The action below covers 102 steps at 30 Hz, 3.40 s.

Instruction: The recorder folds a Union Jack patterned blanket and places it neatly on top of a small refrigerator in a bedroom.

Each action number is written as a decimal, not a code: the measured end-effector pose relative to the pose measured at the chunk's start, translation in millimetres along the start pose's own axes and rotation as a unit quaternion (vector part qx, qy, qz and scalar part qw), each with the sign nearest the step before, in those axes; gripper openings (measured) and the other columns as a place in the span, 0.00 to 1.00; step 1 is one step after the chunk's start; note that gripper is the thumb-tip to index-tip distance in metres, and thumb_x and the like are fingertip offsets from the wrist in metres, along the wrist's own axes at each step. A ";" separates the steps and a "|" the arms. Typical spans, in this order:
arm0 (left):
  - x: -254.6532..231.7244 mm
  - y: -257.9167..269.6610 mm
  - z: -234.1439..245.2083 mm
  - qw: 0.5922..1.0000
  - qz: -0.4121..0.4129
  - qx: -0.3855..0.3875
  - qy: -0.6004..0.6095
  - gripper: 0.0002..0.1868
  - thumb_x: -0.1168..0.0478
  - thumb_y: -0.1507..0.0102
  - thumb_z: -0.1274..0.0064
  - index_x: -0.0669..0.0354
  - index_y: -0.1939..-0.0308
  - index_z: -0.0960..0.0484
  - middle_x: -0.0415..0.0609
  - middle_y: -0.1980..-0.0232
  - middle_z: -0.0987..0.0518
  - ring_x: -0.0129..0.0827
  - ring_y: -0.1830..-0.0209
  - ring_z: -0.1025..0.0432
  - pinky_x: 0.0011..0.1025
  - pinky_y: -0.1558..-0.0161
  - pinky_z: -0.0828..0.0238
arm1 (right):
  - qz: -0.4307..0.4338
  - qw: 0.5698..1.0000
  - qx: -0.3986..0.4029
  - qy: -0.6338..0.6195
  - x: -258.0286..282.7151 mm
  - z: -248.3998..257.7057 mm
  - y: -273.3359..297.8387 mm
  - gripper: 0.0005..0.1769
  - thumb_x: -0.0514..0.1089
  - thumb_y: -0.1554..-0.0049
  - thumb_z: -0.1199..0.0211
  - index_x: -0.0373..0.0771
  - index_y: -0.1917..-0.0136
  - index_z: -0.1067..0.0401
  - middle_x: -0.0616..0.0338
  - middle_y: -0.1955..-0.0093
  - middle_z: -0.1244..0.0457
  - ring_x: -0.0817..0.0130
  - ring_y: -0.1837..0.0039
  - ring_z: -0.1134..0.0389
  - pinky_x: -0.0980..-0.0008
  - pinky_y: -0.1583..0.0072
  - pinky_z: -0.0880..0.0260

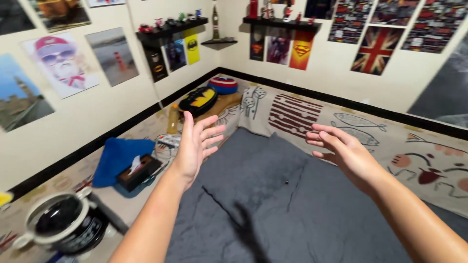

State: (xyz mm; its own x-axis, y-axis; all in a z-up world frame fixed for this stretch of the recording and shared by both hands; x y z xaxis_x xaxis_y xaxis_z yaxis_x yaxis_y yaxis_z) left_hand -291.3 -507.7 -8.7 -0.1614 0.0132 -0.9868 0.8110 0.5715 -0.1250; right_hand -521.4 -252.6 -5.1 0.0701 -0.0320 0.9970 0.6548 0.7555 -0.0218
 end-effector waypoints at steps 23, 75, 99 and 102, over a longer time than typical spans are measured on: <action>21.6 -74.9 -58.9 0.982 0.004 0.177 0.072 0.53 0.23 0.38 0.87 0.57 0.25 0.36 0.59 0.30 0.26 0.48 0.29 0.32 0.49 0.31 0.43 | -0.031 0.980 -0.157 0.118 15.2 46.7 77.7 0.31 0.54 0.40 0.46 0.39 0.27 0.34 0.55 0.32 0.33 0.66 0.29 0.33 0.60 0.32 0.34; 33.9 -105.9 -319.4 0.978 0.061 0.175 -0.095 0.54 0.21 0.41 0.87 0.52 0.27 0.32 0.50 0.35 0.21 0.38 0.38 0.28 0.41 0.37 0.36 | -0.010 0.991 -0.129 -0.027 -25.9 305.1 94.9 0.29 0.51 0.36 0.53 0.37 0.26 0.38 0.50 0.34 0.33 0.62 0.31 0.33 0.58 0.33 0.34; 29.2 -114.5 -360.4 0.974 0.016 0.170 -0.150 0.53 0.22 0.40 0.86 0.50 0.28 0.31 0.48 0.36 0.21 0.34 0.43 0.27 0.36 0.44 0.35 | -0.002 0.984 -0.170 -0.052 -26.9 339.3 136.8 0.30 0.51 0.35 0.55 0.34 0.25 0.39 0.46 0.35 0.33 0.58 0.34 0.32 0.54 0.34 0.32; 28.6 -114.5 -342.0 0.974 0.009 0.164 -0.157 0.52 0.22 0.40 0.87 0.51 0.28 0.30 0.49 0.36 0.21 0.34 0.42 0.27 0.38 0.41 0.34 | -0.010 0.985 -0.164 -0.053 -28.4 326.8 125.4 0.30 0.52 0.35 0.55 0.34 0.25 0.39 0.47 0.35 0.33 0.61 0.32 0.32 0.54 0.34 0.33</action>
State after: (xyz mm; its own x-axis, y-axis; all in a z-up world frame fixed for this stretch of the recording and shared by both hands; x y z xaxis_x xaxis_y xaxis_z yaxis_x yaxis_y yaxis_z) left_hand -581.1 -292.2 12.6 -0.0068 -0.2598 -0.9656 0.9565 0.2800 -0.0821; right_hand -687.3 56.9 -12.1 -0.0133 0.0379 0.9992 0.8645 0.5026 -0.0076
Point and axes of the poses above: each hand's wrist, its own y-axis away from the middle knuckle, its own z-axis out of the back of the hand, x = y × z, the point moved 4 cm from there along -y, towards the middle knuckle
